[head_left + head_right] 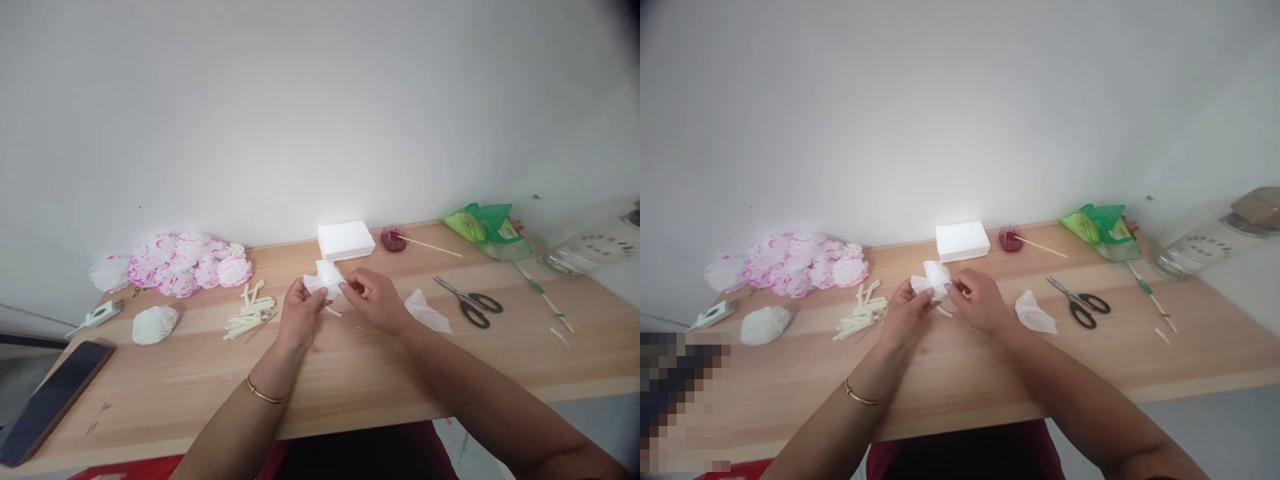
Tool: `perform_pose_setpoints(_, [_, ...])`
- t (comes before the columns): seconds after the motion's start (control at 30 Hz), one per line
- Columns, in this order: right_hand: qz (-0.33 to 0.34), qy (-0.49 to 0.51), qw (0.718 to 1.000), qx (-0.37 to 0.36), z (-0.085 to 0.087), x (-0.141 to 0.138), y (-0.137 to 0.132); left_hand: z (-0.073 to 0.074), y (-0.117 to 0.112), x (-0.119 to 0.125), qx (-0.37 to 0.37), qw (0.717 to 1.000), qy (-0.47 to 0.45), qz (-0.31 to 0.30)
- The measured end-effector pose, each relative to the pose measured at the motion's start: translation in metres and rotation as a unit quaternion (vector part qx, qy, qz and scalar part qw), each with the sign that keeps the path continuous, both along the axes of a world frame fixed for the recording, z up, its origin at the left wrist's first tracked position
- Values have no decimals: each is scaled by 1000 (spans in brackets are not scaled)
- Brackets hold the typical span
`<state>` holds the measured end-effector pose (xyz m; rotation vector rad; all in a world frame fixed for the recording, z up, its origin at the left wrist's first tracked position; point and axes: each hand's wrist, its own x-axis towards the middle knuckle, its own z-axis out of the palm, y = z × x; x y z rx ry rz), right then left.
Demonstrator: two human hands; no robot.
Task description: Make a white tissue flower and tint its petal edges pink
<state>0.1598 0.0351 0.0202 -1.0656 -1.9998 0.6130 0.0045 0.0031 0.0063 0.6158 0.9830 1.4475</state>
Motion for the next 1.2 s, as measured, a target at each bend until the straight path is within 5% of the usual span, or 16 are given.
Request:
perform_pose_setpoints(0.23, [33,32,996,-74,3,3,1,-2,0,-1,-1,999,-22,-47])
perform_pose_setpoints(0.47, [33,43,995,-81,5,7,4,-7,3,-6,25,980,194,-35])
perform_pose_setpoints(0.67, [29,62,997,-46,6,12,7,-4,5,-10,74,955,287,-27])
perform_pose_setpoints(0.77, [29,52,998,-6,6,11,7,2,3,-11,79,974,212,8])
perform_pose_setpoints(0.9, [43,21,998,42,4,9,7,6,0,-9,31,997,66,-27])
perform_pose_setpoints(1.2, [105,-17,986,128,1,6,1,4,-3,1,52,993,101,-39])
